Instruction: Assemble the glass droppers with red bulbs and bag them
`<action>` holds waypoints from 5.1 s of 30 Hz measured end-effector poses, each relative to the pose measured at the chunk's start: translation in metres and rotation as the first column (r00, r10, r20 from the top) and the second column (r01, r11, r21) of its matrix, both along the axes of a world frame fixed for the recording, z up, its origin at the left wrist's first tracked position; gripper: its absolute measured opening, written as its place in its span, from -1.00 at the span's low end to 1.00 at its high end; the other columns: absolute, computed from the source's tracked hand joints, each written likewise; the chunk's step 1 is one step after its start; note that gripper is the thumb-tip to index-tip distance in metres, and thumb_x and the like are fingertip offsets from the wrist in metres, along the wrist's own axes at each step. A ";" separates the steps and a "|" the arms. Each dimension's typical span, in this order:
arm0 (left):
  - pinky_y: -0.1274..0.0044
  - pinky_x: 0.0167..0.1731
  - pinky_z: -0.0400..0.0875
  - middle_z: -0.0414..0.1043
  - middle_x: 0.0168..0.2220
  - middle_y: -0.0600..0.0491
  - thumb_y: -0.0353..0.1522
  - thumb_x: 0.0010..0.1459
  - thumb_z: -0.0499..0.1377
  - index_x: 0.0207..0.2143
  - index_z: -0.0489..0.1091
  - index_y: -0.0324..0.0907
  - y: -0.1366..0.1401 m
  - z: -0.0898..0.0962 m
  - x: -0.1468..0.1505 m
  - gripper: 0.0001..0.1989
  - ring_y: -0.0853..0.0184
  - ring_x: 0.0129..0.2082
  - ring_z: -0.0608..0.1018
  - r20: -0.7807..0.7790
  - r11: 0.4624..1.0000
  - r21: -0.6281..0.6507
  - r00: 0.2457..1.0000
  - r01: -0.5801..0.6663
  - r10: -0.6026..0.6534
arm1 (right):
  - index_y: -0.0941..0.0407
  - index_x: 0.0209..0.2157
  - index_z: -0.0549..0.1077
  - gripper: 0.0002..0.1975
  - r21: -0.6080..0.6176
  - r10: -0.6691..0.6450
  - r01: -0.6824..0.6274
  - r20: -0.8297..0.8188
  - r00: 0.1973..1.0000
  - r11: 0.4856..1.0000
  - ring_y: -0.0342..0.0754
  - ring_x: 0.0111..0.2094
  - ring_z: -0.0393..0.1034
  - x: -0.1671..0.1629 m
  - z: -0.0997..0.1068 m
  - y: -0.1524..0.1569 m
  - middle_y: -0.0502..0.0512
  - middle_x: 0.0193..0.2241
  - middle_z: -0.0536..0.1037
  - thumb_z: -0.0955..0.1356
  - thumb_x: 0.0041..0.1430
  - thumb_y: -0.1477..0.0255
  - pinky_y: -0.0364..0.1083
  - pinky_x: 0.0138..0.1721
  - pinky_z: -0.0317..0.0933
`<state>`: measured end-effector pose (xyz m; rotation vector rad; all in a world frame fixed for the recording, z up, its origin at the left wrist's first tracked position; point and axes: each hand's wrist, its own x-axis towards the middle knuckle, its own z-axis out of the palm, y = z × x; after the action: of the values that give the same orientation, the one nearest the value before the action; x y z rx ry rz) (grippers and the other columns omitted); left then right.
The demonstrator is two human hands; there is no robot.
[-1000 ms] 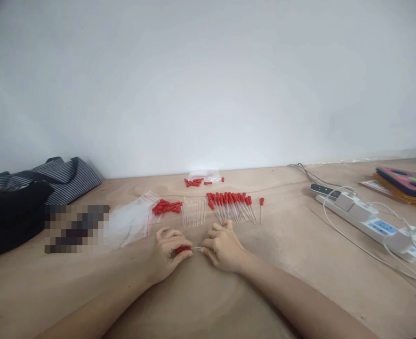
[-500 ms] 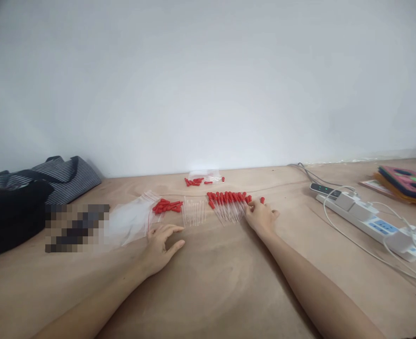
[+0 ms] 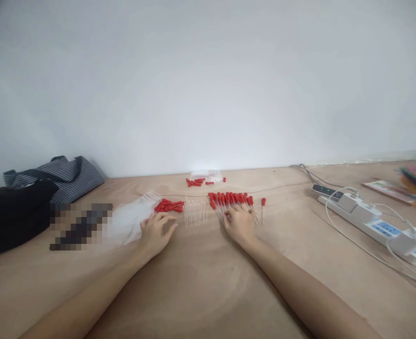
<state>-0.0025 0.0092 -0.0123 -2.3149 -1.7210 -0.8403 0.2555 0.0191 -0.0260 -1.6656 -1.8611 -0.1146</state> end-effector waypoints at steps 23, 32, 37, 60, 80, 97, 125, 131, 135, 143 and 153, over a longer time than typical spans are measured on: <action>0.28 -0.15 0.06 0.42 -0.30 -0.03 -0.44 0.07 0.14 -0.44 0.39 -0.17 0.056 0.002 0.000 -0.95 0.14 -0.16 0.35 -0.148 1.000 0.023 0.989 0.017 -0.013 | 0.22 -0.34 0.48 -0.72 -0.422 -0.131 0.154 0.083 0.988 0.894 0.15 -0.18 0.28 -0.078 0.026 0.044 0.30 -0.32 0.51 0.22 0.05 0.37 0.09 -0.15 -0.14; 0.44 -0.22 0.21 0.38 -0.26 0.01 -0.44 0.18 -0.05 -0.05 0.21 -0.16 0.001 -0.004 0.007 -0.72 0.29 -0.25 0.40 -0.021 0.951 -0.001 0.950 0.310 -0.310 | 0.09 -0.54 0.47 -0.80 -0.152 0.233 -0.228 0.016 0.972 0.962 -0.04 -0.31 0.25 -0.021 0.013 -0.010 0.05 -0.47 0.49 0.29 0.07 0.34 -0.05 -0.29 -0.11; 0.40 -0.18 0.20 0.38 -0.33 0.07 -0.43 0.19 -0.10 -0.18 0.26 -0.11 -0.029 -0.008 0.016 -0.80 0.32 -0.28 0.41 0.179 0.909 -0.126 0.910 0.398 -0.374 | 0.06 -0.54 0.47 -0.83 -0.077 0.408 -0.405 0.035 0.912 0.911 -0.08 -0.38 0.24 0.013 -0.004 -0.032 0.00 -0.54 0.46 0.33 0.07 0.33 -0.04 -0.26 -0.11; 0.38 -0.27 0.17 0.41 -0.27 0.02 -0.38 0.10 0.10 -0.28 0.46 -0.08 -0.028 -0.010 0.036 -0.84 0.23 -0.22 0.39 0.051 0.935 -0.174 0.951 0.308 -0.304 | -0.05 -0.38 0.52 -0.87 -0.077 0.436 -0.432 0.034 0.899 0.898 -0.05 -0.28 0.25 0.007 -0.009 -0.036 0.04 -0.39 0.44 0.31 0.10 0.36 0.00 -0.22 -0.03; 0.38 -0.19 0.10 0.46 -0.37 0.12 -0.39 0.12 0.06 -0.35 0.34 -0.13 -0.029 -0.009 0.031 -0.92 0.30 -0.30 0.43 0.156 0.924 -0.208 0.944 0.320 -0.292 | 0.05 -0.37 0.44 -0.82 -0.026 0.457 -0.459 -0.049 0.888 0.888 -0.08 -0.32 0.26 -0.018 0.000 -0.052 0.01 -0.47 0.50 0.21 0.17 0.41 0.05 -0.08 -0.21; 0.34 -0.14 0.07 0.43 -0.42 0.12 -0.40 0.10 0.05 -0.42 0.33 -0.14 -0.032 -0.007 0.029 -0.91 0.32 -0.35 0.42 0.138 0.908 -0.220 0.933 0.356 -0.332 | 0.07 -0.43 0.46 -0.83 0.042 0.590 -0.600 0.141 0.795 0.799 -0.13 -0.35 0.19 -0.021 0.000 -0.051 -0.03 -0.58 0.41 0.25 0.13 0.46 -0.02 -0.16 -0.18; 0.26 -0.05 -0.05 0.43 -0.50 0.15 -0.39 0.07 0.09 -0.47 0.32 -0.15 -0.039 -0.008 0.031 -0.92 0.33 -0.36 0.43 0.035 0.898 -0.046 0.899 0.437 -0.436 | 0.16 -0.62 0.30 -0.71 -0.141 0.500 -0.505 -0.068 0.863 0.852 -0.13 -0.40 0.17 -0.040 0.004 -0.054 -0.03 -0.64 0.41 0.18 0.16 0.48 0.01 -0.16 -0.22; 0.26 -0.05 -0.07 0.43 -0.51 0.16 -0.38 0.08 0.10 -0.48 0.32 -0.15 -0.039 -0.010 0.032 -0.92 0.33 -0.36 0.43 0.054 0.897 -0.004 0.896 0.442 -0.442 | 0.14 -0.60 0.34 -0.69 -0.214 0.491 -0.502 -0.105 0.865 0.838 -0.13 -0.38 0.19 -0.040 0.005 -0.053 -0.04 -0.61 0.46 0.16 0.18 0.47 0.01 -0.15 -0.22; 0.26 -0.04 -0.09 0.43 -0.52 0.16 -0.38 0.07 0.12 -0.49 0.32 -0.15 -0.040 -0.008 0.032 -0.91 0.33 -0.36 0.43 0.056 0.899 0.004 0.897 0.439 -0.438 | 0.13 -0.60 0.36 -0.66 -0.243 0.485 -0.503 -0.131 0.865 0.830 -0.13 -0.38 0.20 -0.041 0.004 -0.051 -0.05 -0.61 0.46 0.15 0.21 0.45 0.00 -0.16 -0.22; 0.24 -0.05 -0.10 0.44 -0.48 0.18 -0.37 0.07 0.13 -0.47 0.33 -0.15 -0.034 -0.004 0.032 -0.93 0.34 -0.36 0.43 0.078 0.920 -0.075 0.922 0.385 -0.380 | 0.05 -0.37 0.44 -0.78 -0.158 0.575 -0.565 0.022 0.818 0.810 -0.11 -0.33 0.21 -0.022 0.015 -0.043 0.00 -0.49 0.51 0.19 0.21 0.38 0.01 -0.15 -0.24; 0.25 -0.05 -0.08 0.42 -0.52 0.16 -0.39 0.02 0.17 -0.51 0.33 -0.16 -0.039 -0.008 0.030 -0.92 0.32 -0.35 0.43 0.082 0.920 -0.030 0.918 0.392 -0.389 | 0.16 -0.54 0.34 -0.75 -0.146 0.581 -0.567 0.081 0.810 0.810 -0.13 -0.39 0.18 -0.027 0.004 -0.049 0.00 -0.59 0.44 0.16 0.17 0.50 0.00 -0.18 -0.22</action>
<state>0.0275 -0.0293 -0.0200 -2.7419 -1.3274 -0.9670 0.2282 -0.0301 -0.0218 -1.1046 -2.4272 0.1549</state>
